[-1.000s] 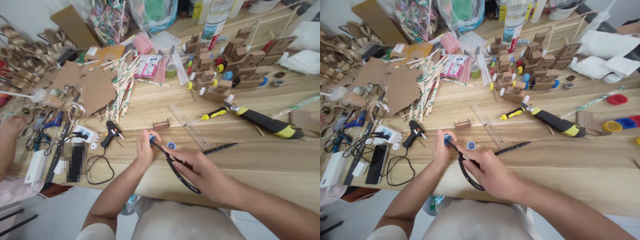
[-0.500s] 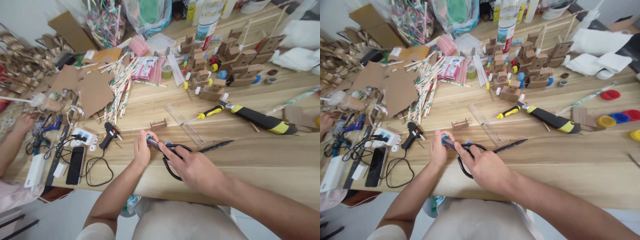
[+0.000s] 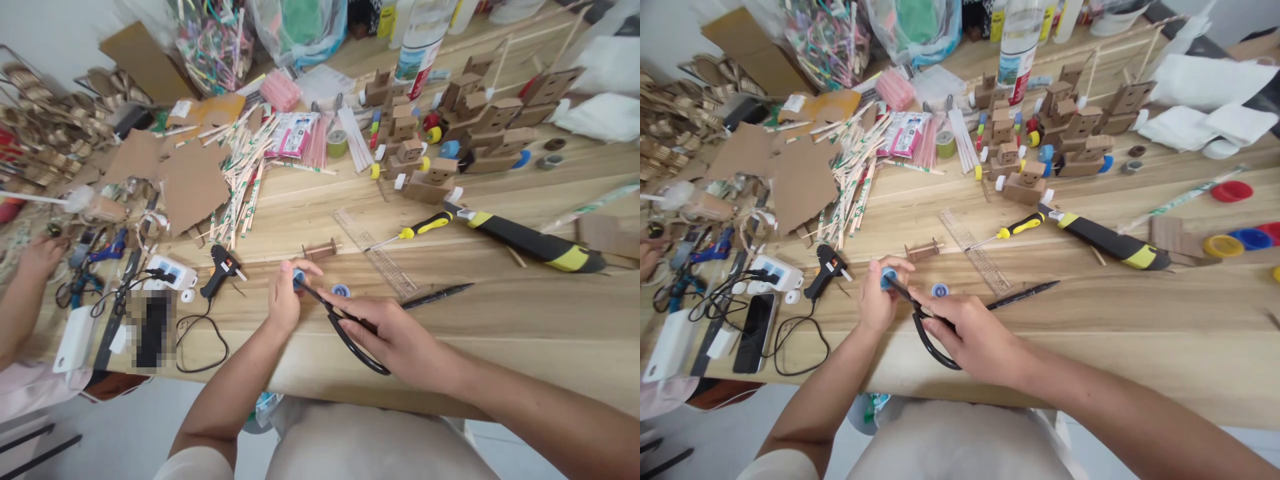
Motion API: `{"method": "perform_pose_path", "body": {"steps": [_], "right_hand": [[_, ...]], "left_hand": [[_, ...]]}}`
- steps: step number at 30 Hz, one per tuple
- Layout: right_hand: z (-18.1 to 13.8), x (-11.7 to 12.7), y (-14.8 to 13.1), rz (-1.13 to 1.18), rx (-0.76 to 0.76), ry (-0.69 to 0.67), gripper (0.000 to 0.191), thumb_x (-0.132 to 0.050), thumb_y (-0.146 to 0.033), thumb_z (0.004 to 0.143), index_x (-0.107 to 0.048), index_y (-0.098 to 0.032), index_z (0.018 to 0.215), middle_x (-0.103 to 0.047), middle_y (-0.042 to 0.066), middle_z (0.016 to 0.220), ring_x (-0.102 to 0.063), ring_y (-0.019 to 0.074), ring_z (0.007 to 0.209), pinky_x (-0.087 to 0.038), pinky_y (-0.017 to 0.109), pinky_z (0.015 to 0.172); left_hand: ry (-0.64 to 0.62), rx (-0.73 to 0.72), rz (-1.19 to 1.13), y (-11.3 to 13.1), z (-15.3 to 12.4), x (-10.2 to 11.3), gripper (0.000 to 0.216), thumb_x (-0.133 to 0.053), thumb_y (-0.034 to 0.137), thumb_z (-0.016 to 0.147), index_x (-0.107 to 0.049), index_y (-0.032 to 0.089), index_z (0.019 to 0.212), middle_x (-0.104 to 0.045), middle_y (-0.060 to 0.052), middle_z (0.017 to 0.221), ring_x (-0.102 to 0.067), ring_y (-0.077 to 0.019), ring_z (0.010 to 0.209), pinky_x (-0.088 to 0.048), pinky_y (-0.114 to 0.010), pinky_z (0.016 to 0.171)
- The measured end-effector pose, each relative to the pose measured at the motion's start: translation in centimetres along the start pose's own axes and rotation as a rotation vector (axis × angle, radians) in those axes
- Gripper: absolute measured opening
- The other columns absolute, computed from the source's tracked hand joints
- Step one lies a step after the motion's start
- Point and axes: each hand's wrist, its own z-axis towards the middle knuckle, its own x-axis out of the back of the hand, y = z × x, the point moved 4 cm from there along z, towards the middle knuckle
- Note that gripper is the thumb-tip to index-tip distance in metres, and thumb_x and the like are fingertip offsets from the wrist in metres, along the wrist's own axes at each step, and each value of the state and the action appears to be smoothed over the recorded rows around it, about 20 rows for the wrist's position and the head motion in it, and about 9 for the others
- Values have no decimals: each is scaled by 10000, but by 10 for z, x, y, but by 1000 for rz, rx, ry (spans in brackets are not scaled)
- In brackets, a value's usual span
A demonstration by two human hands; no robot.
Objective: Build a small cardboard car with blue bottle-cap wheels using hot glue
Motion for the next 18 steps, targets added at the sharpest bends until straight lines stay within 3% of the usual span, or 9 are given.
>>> {"method": "perform_pose_path", "body": {"steps": [3, 6, 9, 11, 15, 18], "right_hand": [[-5, -1, 6, -273, 104, 103, 519, -418, -223, 1077, -538, -198, 1581, -671, 34, 799, -587, 153, 659, -542, 256, 651], [-11, -4, 12, -611, 251, 210, 522, -390, -210, 1081, -534, -152, 1579, -679, 68, 816, -619, 177, 656, -543, 253, 572], [-15, -9, 16, -738, 314, 241, 544, -386, -185, 1073, -494, -134, 1603, -679, 72, 814, -618, 184, 630, -541, 252, 516], [-14, -9, 15, -642, 274, 227, 556, -387, -187, 1072, -470, -158, 1621, -705, 81, 852, -651, 189, 667, -585, 268, 563], [-11, -4, 6, -201, 148, 166, 527, -394, -217, 1077, -528, -201, 1586, -772, 97, 970, -719, 191, 799, -632, 310, 741], [-7, 1, 1, 32, 64, 121, 509, -388, -321, 1095, -585, -182, 1543, -764, 62, 876, -679, 181, 741, -607, 314, 745]], "left_hand": [[-43, 46, -94, -2, 1, -2, 759, -482, 963, 777, -664, 227, 756, -328, 70, 467, -223, -109, 415, -181, -268, 399], [-31, 34, -63, 1, 0, -3, 787, -468, 1009, 731, -597, 234, 689, -386, 51, 511, -249, -107, 435, -180, -262, 390], [5, -28, 59, 6, -2, -3, 792, -420, 998, 770, -563, 233, 621, -458, 15, 534, -345, -126, 464, -242, -270, 405], [22, -50, 110, 7, -3, -1, 791, -413, 986, 788, -586, 231, 623, -497, 5, 537, -385, -136, 472, -278, -274, 416], [-7, -43, 125, 5, -3, 1, 805, -411, 985, 787, -617, 225, 621, -482, 11, 497, -384, -134, 445, -292, -277, 421], [-18, -28, 74, 1, -2, 2, 806, -435, 989, 769, -622, 222, 604, -414, 29, 465, -349, -127, 420, -268, -279, 419]]}}
